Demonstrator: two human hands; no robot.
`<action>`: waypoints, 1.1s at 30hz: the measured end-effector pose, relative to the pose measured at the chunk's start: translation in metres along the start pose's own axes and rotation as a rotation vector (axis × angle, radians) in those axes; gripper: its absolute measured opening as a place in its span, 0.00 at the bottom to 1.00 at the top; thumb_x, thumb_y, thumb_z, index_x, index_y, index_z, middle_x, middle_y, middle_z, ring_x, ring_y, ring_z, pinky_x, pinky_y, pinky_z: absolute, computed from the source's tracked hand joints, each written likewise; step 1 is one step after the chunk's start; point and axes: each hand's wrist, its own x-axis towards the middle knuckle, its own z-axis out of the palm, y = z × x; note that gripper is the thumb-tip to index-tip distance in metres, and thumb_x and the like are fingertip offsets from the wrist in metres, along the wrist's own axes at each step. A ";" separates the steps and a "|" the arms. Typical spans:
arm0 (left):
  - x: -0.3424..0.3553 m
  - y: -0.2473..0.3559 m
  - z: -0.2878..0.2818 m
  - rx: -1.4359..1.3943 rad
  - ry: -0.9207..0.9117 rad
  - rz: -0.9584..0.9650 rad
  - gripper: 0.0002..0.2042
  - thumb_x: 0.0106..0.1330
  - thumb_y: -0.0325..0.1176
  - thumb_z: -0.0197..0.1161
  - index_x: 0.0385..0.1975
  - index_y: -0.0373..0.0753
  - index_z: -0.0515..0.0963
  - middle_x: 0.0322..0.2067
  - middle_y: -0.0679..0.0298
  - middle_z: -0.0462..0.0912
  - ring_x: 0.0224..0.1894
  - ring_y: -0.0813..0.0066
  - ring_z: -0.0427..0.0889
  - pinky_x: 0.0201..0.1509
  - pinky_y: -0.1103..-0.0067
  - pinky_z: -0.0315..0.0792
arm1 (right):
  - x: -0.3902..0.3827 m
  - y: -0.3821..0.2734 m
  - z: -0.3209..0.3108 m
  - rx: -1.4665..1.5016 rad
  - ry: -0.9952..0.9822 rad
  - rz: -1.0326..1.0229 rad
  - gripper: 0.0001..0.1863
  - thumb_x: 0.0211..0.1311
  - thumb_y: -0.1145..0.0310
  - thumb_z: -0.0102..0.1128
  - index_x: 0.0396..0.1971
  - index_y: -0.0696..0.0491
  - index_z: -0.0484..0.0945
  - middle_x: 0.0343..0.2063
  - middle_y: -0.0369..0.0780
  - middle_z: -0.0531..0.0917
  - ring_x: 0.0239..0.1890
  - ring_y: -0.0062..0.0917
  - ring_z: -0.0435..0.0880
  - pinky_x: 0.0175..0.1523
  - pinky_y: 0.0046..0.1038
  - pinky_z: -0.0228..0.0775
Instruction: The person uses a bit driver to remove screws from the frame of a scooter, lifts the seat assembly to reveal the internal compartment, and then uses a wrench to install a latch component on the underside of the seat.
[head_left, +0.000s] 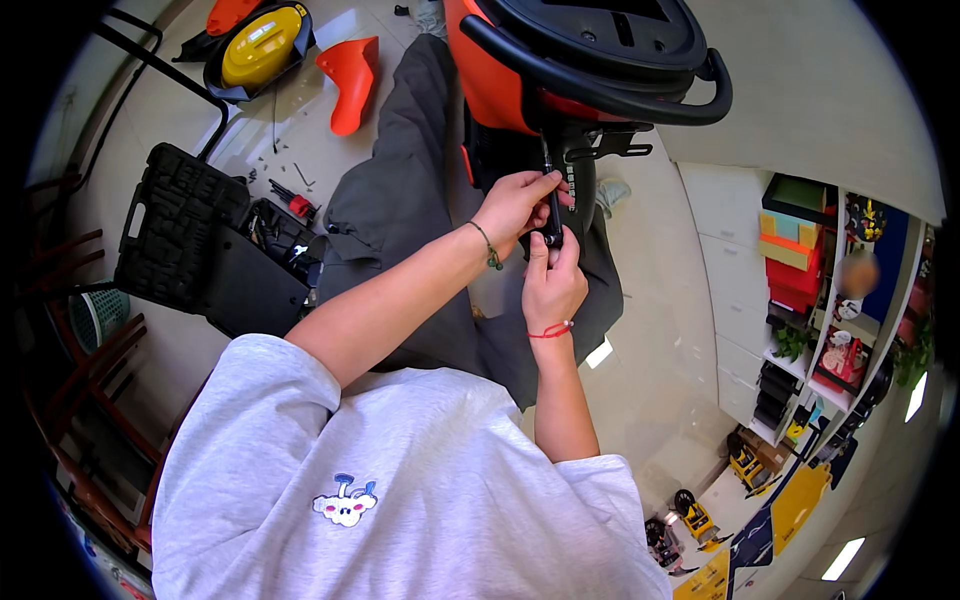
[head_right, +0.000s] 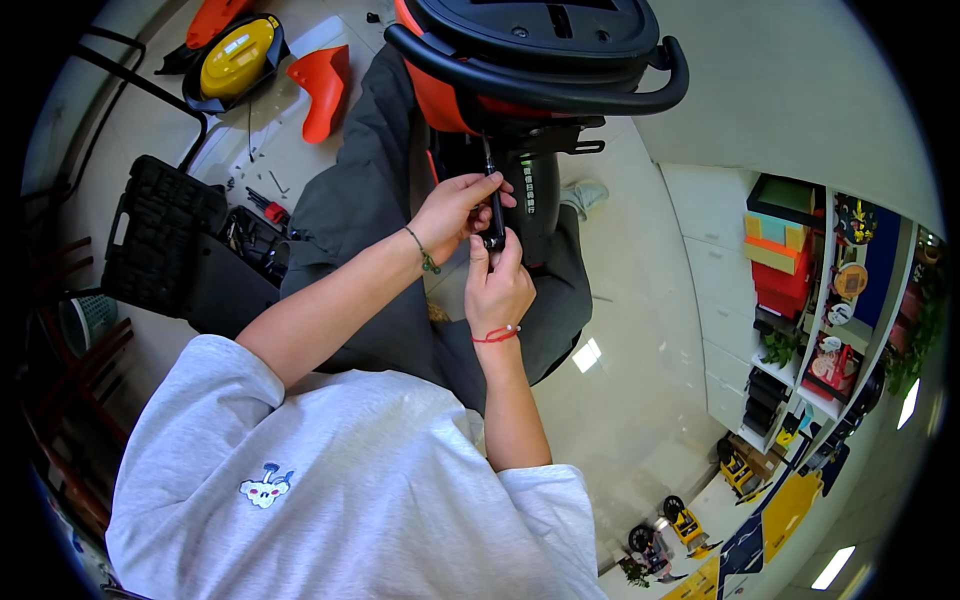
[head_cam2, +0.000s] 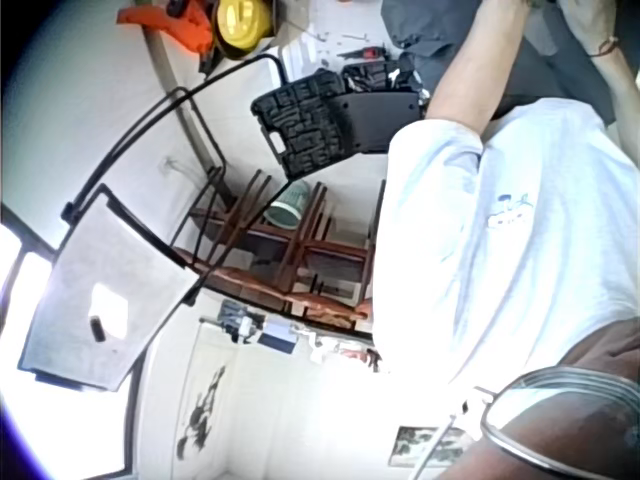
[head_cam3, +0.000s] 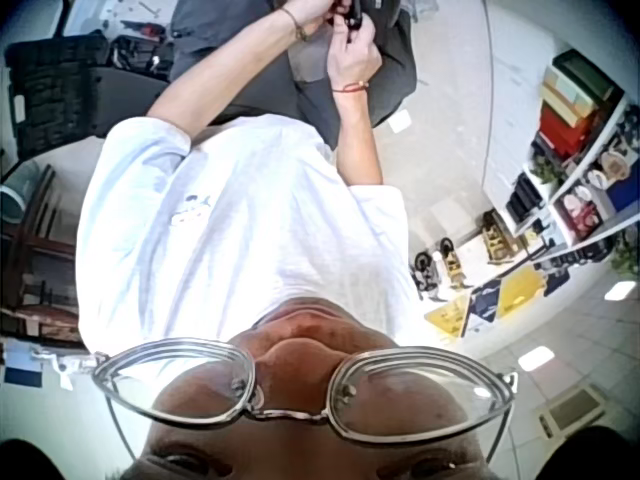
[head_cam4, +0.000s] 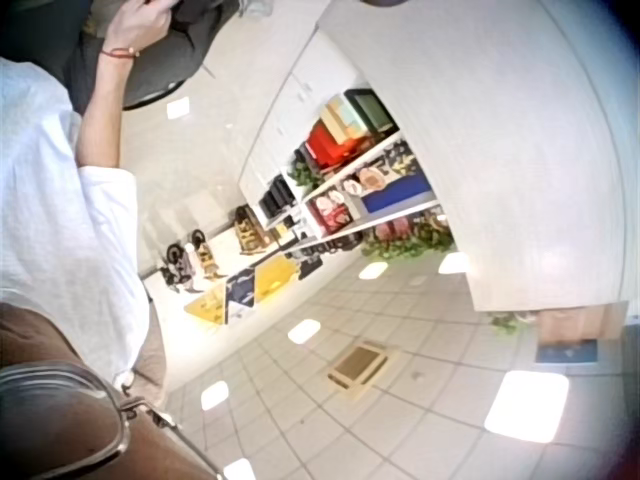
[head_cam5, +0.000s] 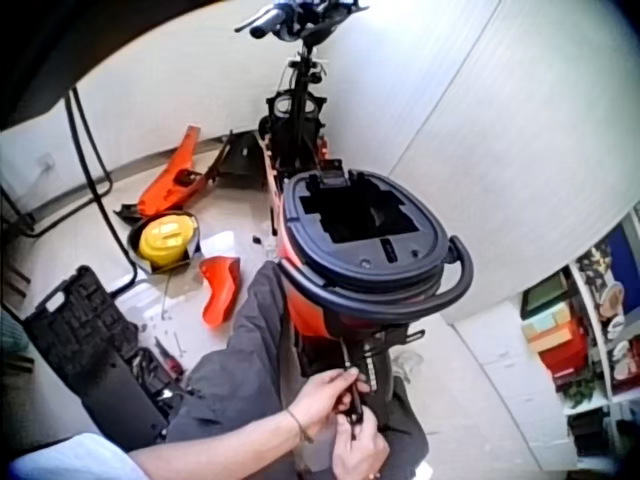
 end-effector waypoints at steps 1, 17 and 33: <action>0.000 0.000 -0.001 0.001 -0.003 0.000 0.11 0.68 0.40 0.52 0.34 0.39 0.74 0.29 0.71 0.78 0.22 0.89 0.63 0.25 0.89 0.61 | 0.000 -0.002 -0.001 0.000 -0.020 0.027 0.22 0.61 0.57 0.57 0.44 0.61 0.70 0.14 0.40 0.78 0.18 0.38 0.78 0.24 0.33 0.68; -0.064 -0.004 -0.028 0.079 -0.001 0.016 0.14 0.67 0.31 0.44 0.44 0.32 0.74 0.43 0.62 0.78 0.38 0.79 0.72 0.42 0.83 0.68 | -0.046 -0.023 -0.036 1.215 -0.308 0.652 0.13 0.68 0.62 0.45 0.34 0.57 0.71 0.17 0.35 0.73 0.18 0.15 0.70 0.24 0.16 0.60; -0.085 0.034 -0.049 -0.186 0.049 0.029 0.08 0.67 0.22 0.45 0.44 0.32 0.67 0.56 0.49 0.67 0.60 0.62 0.68 0.63 0.72 0.65 | -0.077 -0.043 -0.049 1.060 -0.464 0.619 0.11 0.66 0.69 0.45 0.37 0.62 0.73 0.13 0.35 0.72 0.14 0.14 0.69 0.20 0.16 0.59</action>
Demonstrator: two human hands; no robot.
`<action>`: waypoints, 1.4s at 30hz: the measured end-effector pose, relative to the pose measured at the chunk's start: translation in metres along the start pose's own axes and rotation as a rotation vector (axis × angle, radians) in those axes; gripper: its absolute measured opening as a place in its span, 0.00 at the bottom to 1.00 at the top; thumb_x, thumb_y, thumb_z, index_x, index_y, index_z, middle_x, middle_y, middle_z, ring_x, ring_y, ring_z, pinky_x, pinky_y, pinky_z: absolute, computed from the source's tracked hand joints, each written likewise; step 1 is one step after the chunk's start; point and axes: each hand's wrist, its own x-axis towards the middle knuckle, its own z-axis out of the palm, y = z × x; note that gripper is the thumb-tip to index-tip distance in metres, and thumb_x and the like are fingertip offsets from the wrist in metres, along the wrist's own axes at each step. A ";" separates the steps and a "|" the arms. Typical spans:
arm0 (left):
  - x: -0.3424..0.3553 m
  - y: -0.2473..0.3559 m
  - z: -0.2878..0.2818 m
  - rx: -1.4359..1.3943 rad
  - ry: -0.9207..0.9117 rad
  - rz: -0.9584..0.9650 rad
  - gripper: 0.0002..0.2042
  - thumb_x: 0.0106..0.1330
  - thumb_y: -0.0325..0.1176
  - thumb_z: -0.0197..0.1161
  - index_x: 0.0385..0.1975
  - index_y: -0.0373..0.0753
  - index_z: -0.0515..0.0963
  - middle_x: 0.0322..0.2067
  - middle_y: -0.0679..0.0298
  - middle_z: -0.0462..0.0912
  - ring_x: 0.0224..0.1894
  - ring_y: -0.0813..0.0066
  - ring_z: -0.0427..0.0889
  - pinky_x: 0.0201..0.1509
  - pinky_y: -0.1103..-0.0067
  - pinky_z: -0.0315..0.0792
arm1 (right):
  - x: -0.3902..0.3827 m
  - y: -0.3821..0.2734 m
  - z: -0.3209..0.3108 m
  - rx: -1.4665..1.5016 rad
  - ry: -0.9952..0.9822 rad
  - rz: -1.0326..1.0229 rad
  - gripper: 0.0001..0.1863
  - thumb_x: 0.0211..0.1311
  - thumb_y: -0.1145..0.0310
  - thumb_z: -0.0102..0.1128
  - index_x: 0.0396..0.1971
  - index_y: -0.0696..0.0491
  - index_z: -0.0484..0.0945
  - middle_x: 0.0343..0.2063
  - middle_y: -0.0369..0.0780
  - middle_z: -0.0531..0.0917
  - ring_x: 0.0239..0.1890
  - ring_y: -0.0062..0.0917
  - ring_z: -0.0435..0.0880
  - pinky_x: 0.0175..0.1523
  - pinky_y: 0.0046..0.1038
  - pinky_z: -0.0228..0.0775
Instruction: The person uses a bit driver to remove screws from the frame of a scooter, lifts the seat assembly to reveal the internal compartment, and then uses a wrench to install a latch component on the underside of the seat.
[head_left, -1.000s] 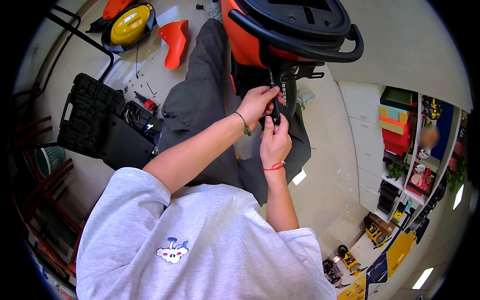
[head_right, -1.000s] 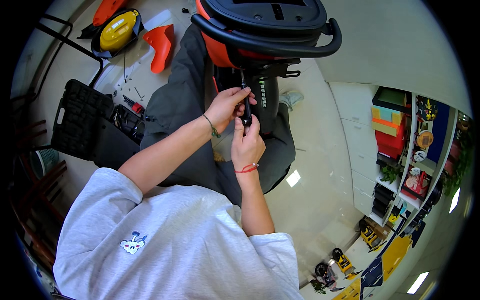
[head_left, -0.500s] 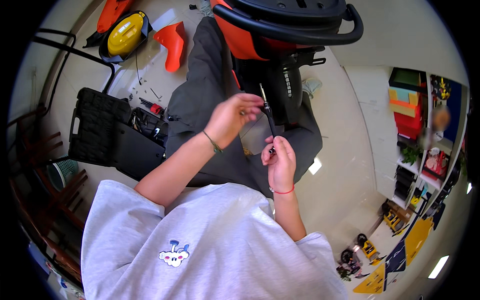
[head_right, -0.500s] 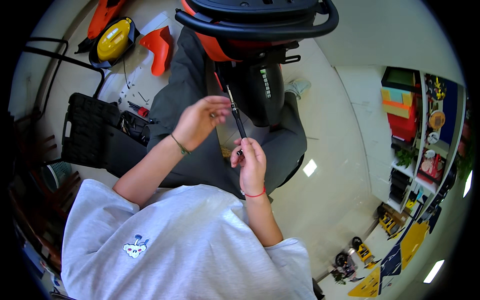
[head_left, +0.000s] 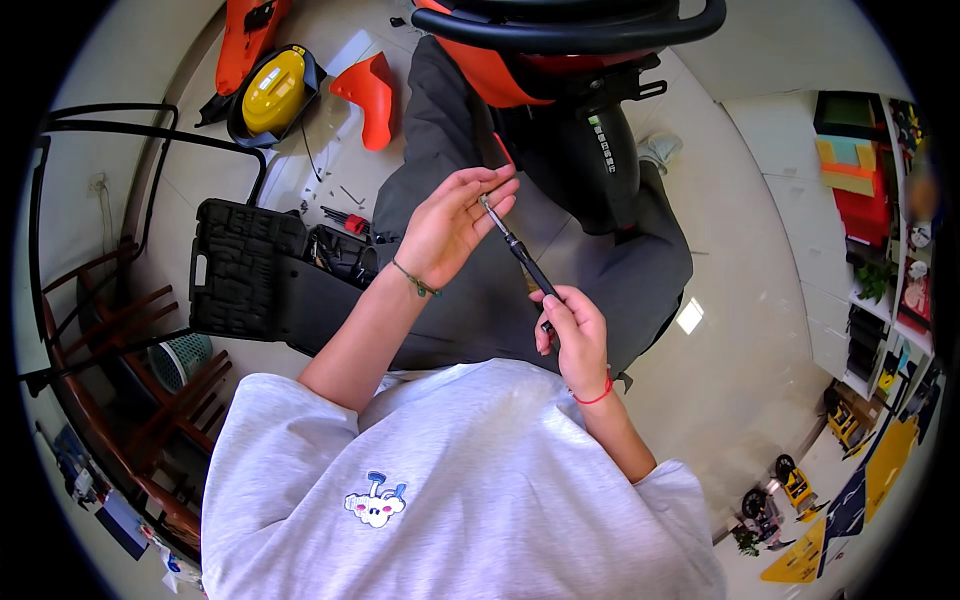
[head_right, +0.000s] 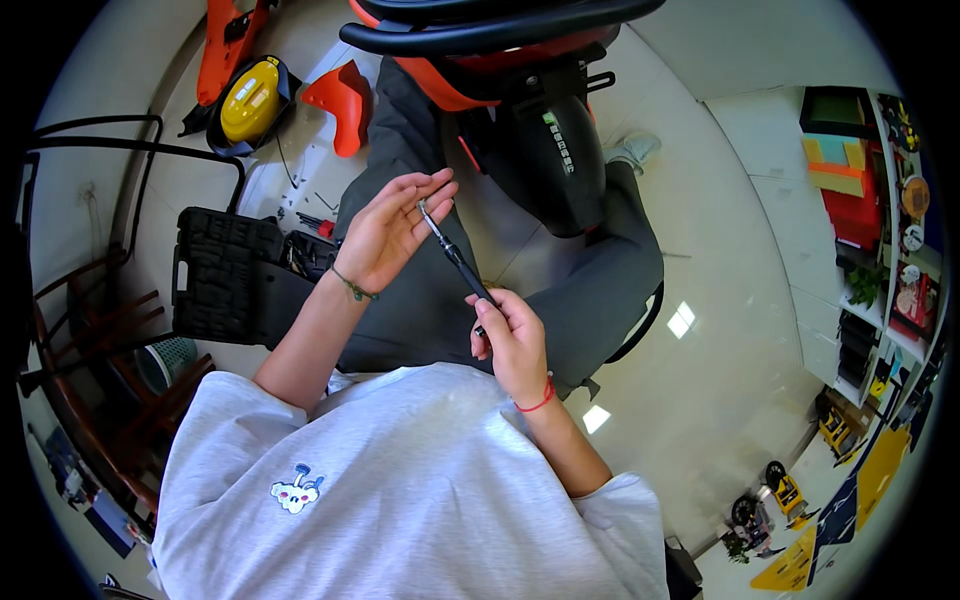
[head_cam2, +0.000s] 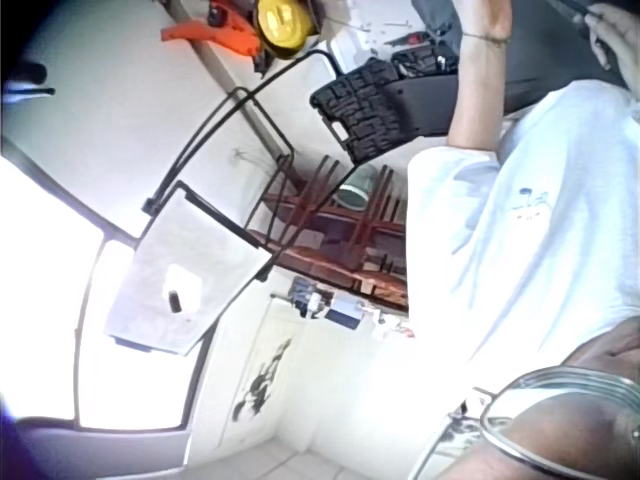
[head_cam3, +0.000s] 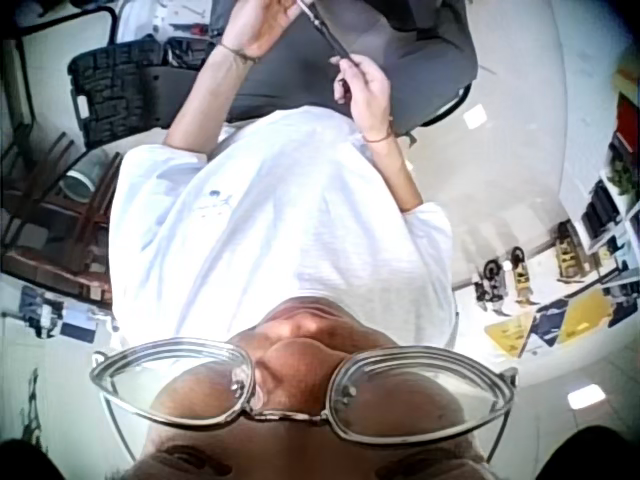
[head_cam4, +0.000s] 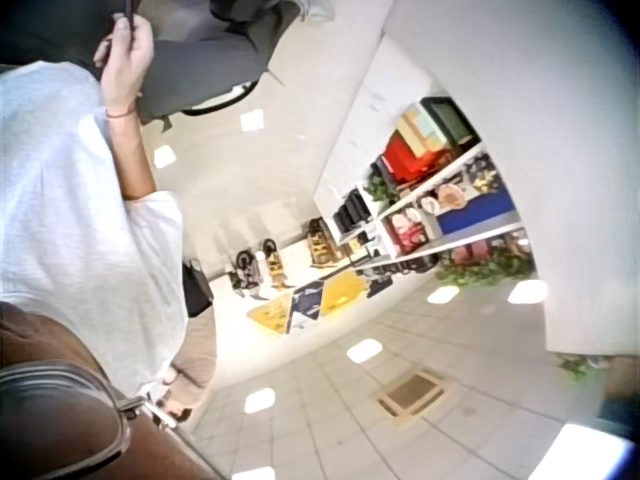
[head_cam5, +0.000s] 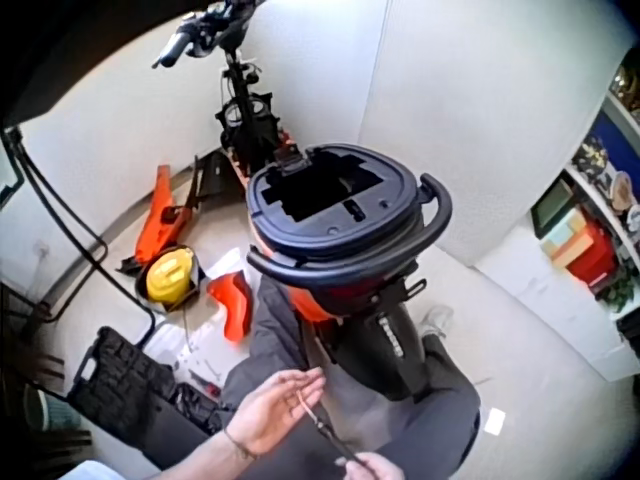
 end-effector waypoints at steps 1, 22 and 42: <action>-0.002 0.000 0.002 0.005 0.000 0.007 0.08 0.67 0.23 0.46 0.45 0.33 0.67 0.56 0.50 0.68 0.59 0.63 0.68 0.63 0.72 0.65 | -0.001 0.000 0.000 0.000 0.005 -0.003 0.11 0.66 0.69 0.45 0.38 0.62 0.73 0.13 0.34 0.72 0.14 0.14 0.69 0.20 0.16 0.59; -0.004 -0.017 0.013 -0.343 -0.065 0.157 0.15 0.66 0.17 0.43 0.52 0.31 0.63 0.51 0.54 0.68 0.63 0.61 0.63 0.66 0.69 0.62 | -0.011 0.006 0.008 0.096 0.029 -0.078 0.10 0.67 0.70 0.45 0.36 0.61 0.74 0.13 0.32 0.70 0.12 0.11 0.65 0.18 0.14 0.55; -0.008 -0.005 0.020 -0.034 -0.211 0.227 0.14 0.66 0.21 0.47 0.51 0.36 0.65 0.51 0.57 0.70 0.60 0.68 0.66 0.63 0.72 0.64 | -0.014 -0.013 -0.006 0.982 -0.432 0.418 0.17 0.68 0.58 0.37 0.38 0.56 0.71 0.05 0.27 0.55 0.09 0.14 0.51 0.23 0.18 0.46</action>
